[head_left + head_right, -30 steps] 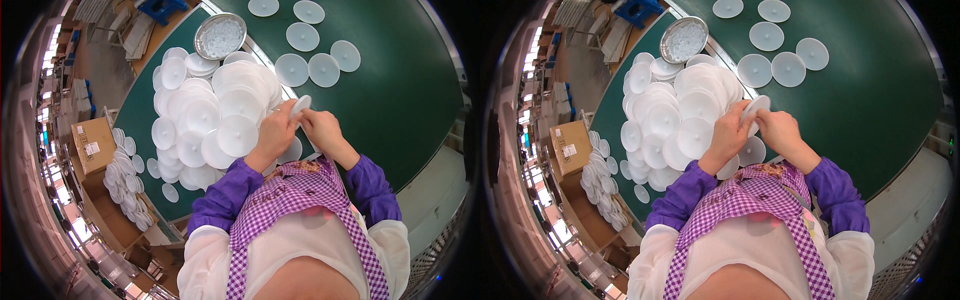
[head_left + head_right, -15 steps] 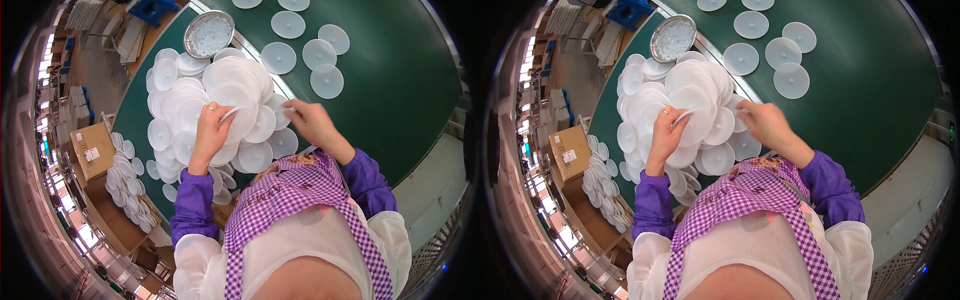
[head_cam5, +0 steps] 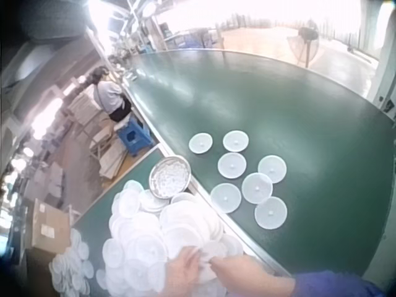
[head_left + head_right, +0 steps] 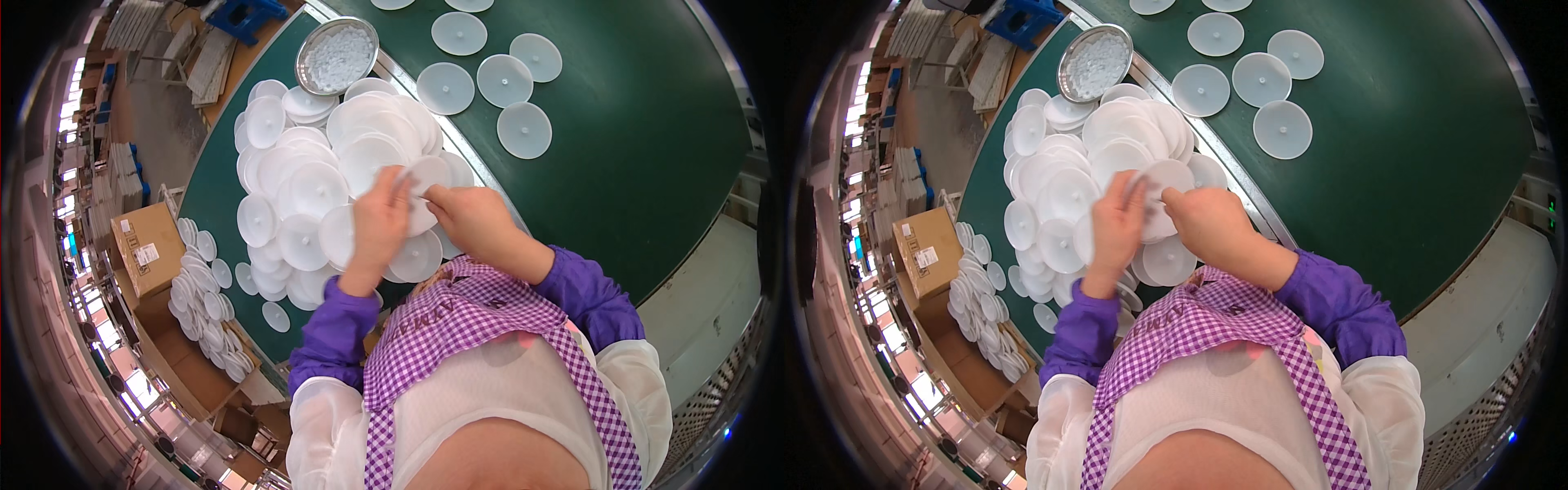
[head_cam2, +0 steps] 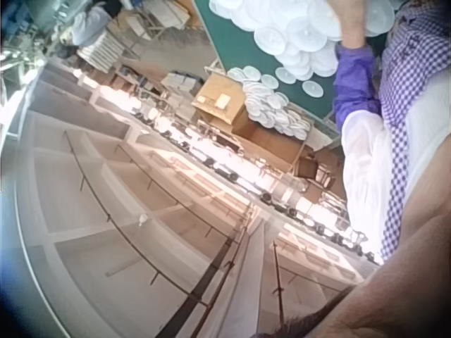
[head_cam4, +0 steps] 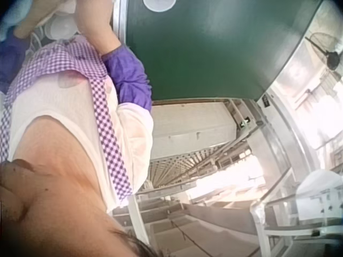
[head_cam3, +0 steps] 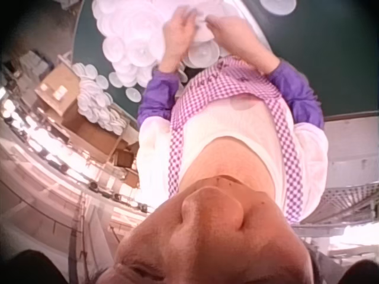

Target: The person deburrs the centers of white plastic discs using a small blade and arranges them across the work table.

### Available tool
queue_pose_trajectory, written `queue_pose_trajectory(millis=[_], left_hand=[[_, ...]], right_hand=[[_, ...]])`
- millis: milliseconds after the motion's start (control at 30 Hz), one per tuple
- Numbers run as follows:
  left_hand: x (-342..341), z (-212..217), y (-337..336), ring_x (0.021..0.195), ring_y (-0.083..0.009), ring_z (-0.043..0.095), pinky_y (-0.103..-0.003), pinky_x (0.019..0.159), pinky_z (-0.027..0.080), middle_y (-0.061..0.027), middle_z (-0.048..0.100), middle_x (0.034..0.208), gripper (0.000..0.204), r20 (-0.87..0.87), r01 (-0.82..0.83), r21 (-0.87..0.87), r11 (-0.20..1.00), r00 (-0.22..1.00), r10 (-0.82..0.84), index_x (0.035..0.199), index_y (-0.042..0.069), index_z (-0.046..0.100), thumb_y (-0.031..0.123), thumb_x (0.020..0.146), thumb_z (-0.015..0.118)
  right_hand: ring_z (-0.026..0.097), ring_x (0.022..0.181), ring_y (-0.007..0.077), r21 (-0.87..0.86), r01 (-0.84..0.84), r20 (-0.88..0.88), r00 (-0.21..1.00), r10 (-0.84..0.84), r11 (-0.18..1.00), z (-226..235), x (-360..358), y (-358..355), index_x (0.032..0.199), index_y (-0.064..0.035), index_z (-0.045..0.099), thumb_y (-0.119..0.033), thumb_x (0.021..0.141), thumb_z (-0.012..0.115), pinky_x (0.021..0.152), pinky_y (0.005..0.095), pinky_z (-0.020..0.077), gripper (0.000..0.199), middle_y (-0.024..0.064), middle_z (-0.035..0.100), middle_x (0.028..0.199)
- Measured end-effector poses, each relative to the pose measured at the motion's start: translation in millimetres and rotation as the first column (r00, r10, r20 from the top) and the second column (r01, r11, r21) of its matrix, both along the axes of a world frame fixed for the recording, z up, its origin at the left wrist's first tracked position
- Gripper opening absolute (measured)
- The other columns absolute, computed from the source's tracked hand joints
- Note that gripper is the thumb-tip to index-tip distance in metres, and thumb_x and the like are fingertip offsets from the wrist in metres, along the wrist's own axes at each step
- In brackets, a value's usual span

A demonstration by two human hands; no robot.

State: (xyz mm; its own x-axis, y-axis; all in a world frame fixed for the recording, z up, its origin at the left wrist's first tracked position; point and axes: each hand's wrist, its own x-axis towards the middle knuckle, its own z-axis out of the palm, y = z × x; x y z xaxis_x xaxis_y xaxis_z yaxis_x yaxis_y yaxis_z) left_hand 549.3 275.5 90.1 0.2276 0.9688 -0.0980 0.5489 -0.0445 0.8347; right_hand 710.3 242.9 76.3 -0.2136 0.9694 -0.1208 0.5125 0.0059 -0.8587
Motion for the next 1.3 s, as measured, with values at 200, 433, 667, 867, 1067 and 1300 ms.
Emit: queue_pose_trajectory(millis=[200,433,667,867,1067,1300], left_hand=[[34,-17,-9,0.074,-0.0387,0.064,-0.045,0.065,0.049,-0.0197,0.065,0.087,0.017,-0.072,0.1,0.075,0.992,0.993,-0.095,0.103,0.003,0.061,0.012,0.089,0.06],[-19,-34,72,0.108,-0.0333,0.055,-0.042,0.094,0.043,-0.0182,0.061,0.108,0.057,-0.634,0.378,0.314,0.871,0.767,-0.104,0.118,0.002,0.056,0.011,0.068,0.081],[-53,-42,106,0.087,-0.0294,0.058,-0.04,0.078,0.046,-0.0138,0.061,0.093,0.044,-0.568,0.269,0.056,0.961,0.801,-0.191,0.105,0.001,0.058,0.01,0.068,0.081],[-69,-40,107,0.07,-0.0243,0.056,-0.036,0.065,0.045,-0.0126,0.058,0.081,0.022,-0.402,0.3,0.071,0.951,0.881,-0.248,0.097,0.0,0.055,0.007,0.082,0.069],[-37,-7,81,0.07,-0.034,0.06,-0.04,0.066,0.048,-0.0167,0.061,0.082,0.011,-0.214,0.118,0.175,0.978,0.974,-0.079,0.1,0.001,0.053,0.009,0.093,0.056],[-17,1,56,0.072,-0.0349,0.066,-0.038,0.064,0.051,-0.0199,0.066,0.086,0.018,-0.134,0.107,0.249,0.963,0.988,-0.075,0.111,0.001,0.057,0.01,0.097,0.05]], right_hand=[[0.065,0.067,0.0363,-0.005,0.079,0.316,0.946,-0.073,0.997,-24,24,-19,0.091,-0.0082,0.058,-0.015,0.084,0.057,0.057,0.0476,0.0496,0.01,0.0143,0.064,0.069],[0.065,0.073,0.0371,0.094,0.282,0.637,0.72,-0.275,0.955,-63,125,-3,0.095,-0.0062,0.059,-0.022,0.089,0.058,0.063,0.0499,0.0496,0.017,0.0164,0.066,0.074],[0.065,0.076,0.0386,-0.023,0.234,0.386,0.899,-0.207,0.972,-43,69,8,0.1,-0.0084,0.063,-0.023,0.089,0.058,0.066,0.0497,0.0496,0.019,0.0177,0.067,0.079],[0.065,0.075,0.0377,-0.084,0.177,0.204,0.966,-0.157,0.981,-24,36,10,0.103,-0.0084,0.065,-0.022,0.09,0.058,0.066,0.0467,0.0503,0.02,0.0171,0.067,0.08],[0.066,0.073,0.0359,0.009,0.136,-0.081,0.988,-0.135,0.991,-7,17,18,0.107,-0.0077,0.066,-0.019,0.09,0.06,0.066,0.0417,0.0507,0.021,0.0182,0.068,0.082],[0.066,0.072,0.0336,-0.006,0.113,-0.048,0.992,-0.113,0.994,-1,4,28,0.105,-0.0051,0.068,-0.018,0.089,0.061,0.068,0.0392,0.052,0.021,0.0168,0.069,0.086]])
